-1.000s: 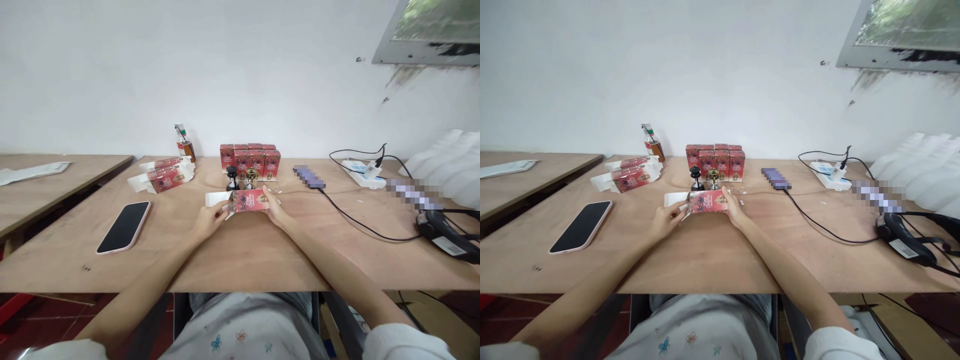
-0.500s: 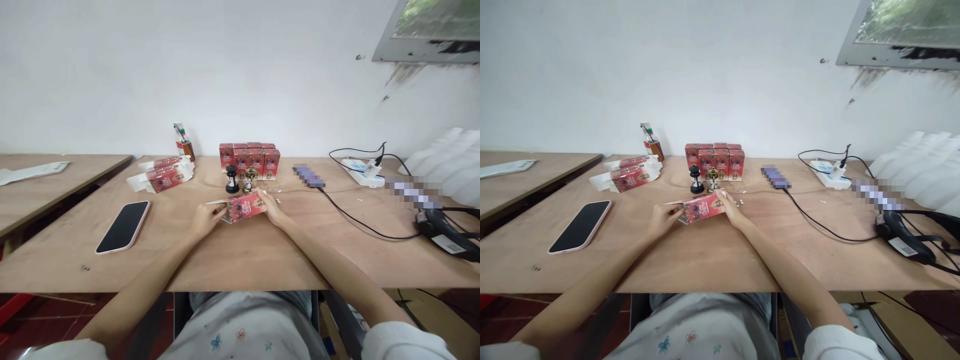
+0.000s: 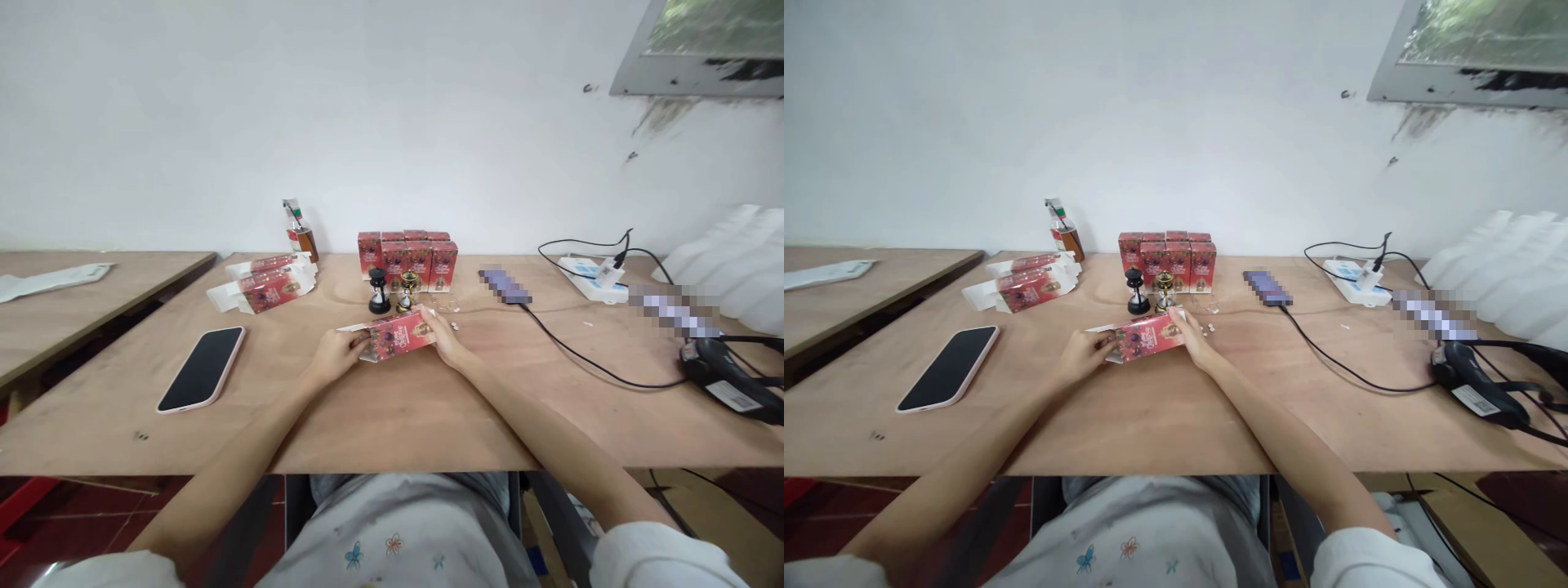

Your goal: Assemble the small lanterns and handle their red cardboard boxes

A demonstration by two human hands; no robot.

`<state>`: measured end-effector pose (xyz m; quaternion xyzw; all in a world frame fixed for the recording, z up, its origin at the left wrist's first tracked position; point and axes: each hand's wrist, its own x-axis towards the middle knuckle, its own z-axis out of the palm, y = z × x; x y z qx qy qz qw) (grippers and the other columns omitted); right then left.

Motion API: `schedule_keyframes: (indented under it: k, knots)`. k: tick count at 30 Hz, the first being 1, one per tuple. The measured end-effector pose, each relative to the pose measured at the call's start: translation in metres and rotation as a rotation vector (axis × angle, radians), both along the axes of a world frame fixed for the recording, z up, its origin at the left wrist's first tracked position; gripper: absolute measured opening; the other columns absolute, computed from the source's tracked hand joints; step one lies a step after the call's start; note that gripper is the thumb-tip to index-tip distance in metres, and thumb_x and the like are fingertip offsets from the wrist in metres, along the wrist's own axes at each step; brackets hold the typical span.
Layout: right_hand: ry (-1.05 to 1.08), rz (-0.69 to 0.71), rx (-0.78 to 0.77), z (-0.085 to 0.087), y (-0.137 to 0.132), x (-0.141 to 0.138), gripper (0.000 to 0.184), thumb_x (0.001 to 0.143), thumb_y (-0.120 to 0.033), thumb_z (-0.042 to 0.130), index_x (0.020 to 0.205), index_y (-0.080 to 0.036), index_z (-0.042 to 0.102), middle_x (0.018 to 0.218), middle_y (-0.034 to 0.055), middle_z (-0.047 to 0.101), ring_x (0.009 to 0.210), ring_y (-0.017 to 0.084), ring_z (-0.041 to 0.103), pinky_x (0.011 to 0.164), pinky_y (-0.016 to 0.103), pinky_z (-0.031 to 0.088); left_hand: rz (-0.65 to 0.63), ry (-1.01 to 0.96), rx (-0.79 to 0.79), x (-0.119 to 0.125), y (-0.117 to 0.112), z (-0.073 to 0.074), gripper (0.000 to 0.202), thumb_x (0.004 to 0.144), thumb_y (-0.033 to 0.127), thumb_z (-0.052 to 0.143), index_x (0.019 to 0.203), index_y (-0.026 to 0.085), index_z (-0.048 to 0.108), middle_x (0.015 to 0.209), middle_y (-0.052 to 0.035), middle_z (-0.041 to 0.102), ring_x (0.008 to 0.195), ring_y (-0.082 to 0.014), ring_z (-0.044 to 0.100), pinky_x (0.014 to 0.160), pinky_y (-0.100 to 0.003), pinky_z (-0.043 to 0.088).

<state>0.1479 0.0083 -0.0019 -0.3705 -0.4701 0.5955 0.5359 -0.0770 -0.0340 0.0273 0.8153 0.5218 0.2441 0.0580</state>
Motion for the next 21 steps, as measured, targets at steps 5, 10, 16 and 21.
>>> schedule_keyframes:
  k: [5,10,16,21]
  knots:
    - [-0.094,0.009,0.13,0.003,-0.005,0.003,0.05,0.061,-0.059,0.068,0.097,-0.025,0.058,0.089,-0.0004,0.06,0.08,0.016,0.058,0.071,0.028,0.049,0.06,0.155,0.042,-0.005,0.004,0.002,0.026,0.085,0.024,0.043,0.076,0.016,0.067,0.064,-0.0053,0.062,0.062,-0.0154,0.056,0.058,-0.023,0.035]
    - [-0.23,0.073,0.286,0.007,-0.012,0.004,0.049,0.06,-0.048,0.073,0.098,-0.025,0.052,0.092,-0.0015,0.057,0.088,0.018,0.055,0.078,0.031,0.047,0.157,0.281,0.062,-0.014,0.01,0.005,0.026,0.083,0.023,0.041,0.074,0.016,0.064,0.074,-0.0096,0.065,0.069,-0.0205,0.059,0.059,-0.027,0.037]
    - [-0.377,0.111,0.408,0.004,-0.013,0.002,0.075,0.054,-0.037,0.08,0.119,-0.024,0.045,0.115,0.0054,0.055,0.108,0.024,0.052,0.094,0.038,0.04,0.169,0.424,0.08,-0.034,0.016,0.014,0.023,0.081,0.022,0.04,0.079,0.018,0.063,0.073,-0.0082,0.066,0.063,-0.0206,0.059,0.053,-0.027,0.03]
    - [-0.528,0.011,0.512,0.004,-0.013,-0.001,0.068,0.058,-0.035,0.078,0.118,-0.023,0.048,0.115,0.0066,0.056,0.108,0.025,0.053,0.095,0.041,0.039,0.18,0.399,0.147,-0.05,0.013,0.031,0.023,0.085,0.028,0.039,0.087,0.021,0.061,0.069,-0.0032,0.064,0.054,-0.0159,0.055,0.05,-0.025,0.025]
